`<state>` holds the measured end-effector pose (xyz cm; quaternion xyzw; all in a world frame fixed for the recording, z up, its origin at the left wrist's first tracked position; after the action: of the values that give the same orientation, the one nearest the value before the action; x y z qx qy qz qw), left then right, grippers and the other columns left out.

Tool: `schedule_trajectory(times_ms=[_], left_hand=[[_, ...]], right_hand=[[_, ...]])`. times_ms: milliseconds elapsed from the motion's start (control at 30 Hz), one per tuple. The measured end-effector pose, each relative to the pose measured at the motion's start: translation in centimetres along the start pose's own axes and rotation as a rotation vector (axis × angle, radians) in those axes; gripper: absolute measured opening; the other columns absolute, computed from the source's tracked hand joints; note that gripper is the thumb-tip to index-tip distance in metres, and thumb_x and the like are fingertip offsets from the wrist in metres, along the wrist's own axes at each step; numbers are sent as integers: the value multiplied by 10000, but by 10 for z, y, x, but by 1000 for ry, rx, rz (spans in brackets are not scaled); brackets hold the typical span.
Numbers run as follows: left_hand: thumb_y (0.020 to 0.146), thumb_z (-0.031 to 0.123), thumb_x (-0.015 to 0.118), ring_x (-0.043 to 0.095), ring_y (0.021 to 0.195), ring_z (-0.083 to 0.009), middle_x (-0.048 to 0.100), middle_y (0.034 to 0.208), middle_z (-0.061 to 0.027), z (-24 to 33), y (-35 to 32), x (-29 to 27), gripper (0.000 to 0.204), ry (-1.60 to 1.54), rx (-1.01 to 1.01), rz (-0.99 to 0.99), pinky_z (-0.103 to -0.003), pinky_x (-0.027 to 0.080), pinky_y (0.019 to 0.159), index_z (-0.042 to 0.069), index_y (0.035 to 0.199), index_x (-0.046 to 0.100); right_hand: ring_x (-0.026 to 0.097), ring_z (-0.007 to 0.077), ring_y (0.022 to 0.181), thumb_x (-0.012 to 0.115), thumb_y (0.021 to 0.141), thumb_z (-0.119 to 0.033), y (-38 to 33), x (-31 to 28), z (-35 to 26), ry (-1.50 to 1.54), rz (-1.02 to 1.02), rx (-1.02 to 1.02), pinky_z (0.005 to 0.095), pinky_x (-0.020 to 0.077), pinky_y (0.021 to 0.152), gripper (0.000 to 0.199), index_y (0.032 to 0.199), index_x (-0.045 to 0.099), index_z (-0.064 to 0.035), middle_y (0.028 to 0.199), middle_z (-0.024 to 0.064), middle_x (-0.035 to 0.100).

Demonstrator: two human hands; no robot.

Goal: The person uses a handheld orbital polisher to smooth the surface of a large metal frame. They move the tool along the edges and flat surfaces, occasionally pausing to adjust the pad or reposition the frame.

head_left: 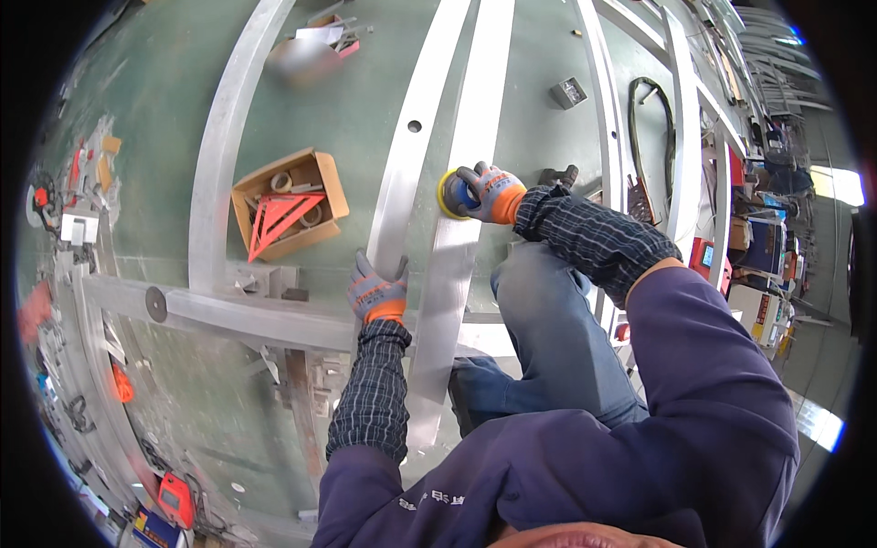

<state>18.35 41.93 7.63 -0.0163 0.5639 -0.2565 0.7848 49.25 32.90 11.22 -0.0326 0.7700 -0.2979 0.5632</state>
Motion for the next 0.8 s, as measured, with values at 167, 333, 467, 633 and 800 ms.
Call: schedule_trajectory(times_ms=[167,333,467,633,800], left_hand=[[802,659,849,644,1274,-414,640,1416,-236,1,1,9,1050,23,13,36,-518,523,1071,10,1549,497],[791,660,840,667,1254,-394,649,1422,-206,-7,1,16,1040,91,4,60,-516,529,1068,49,1563,500],[767,636,869,668,1230,-406,661,1364,-220,2,5,22,1040,105,-39,37,-513,543,1049,81,1559,486],[751,665,866,640,1259,-398,653,1399,-207,7,9,33,1080,173,-60,16,-510,522,1089,23,1535,491],[737,616,906,614,1278,-415,636,1380,-235,17,15,38,1081,350,-53,8,-505,505,1114,-33,1493,487]], right_hand=[[719,425,1124,836,844,-410,-23,33,-38,-142,-125,-230,502,622,934,755,1518,564,-203,1321,235,619],[714,449,1116,864,806,-360,-6,14,3,26,-2,-43,519,619,927,743,1468,564,-210,1257,226,653],[712,450,1185,863,809,-366,46,-29,99,-19,6,135,509,609,977,835,1552,503,-243,1328,254,638],[694,460,1247,772,908,-480,135,-93,219,-12,199,230,509,573,1060,785,1585,478,-213,1418,263,610],[701,435,1250,756,939,-466,191,-126,282,24,215,235,489,592,1039,784,1614,453,-205,1418,249,622]])
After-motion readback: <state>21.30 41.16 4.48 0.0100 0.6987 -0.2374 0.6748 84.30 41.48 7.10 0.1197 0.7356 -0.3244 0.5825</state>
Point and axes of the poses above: each hand's wrist, its own y-axis towards the middle knuckle, its own x-axis out of the palm, z = x × y, the point moved 7 cm from there along y, towards the middle knuckle
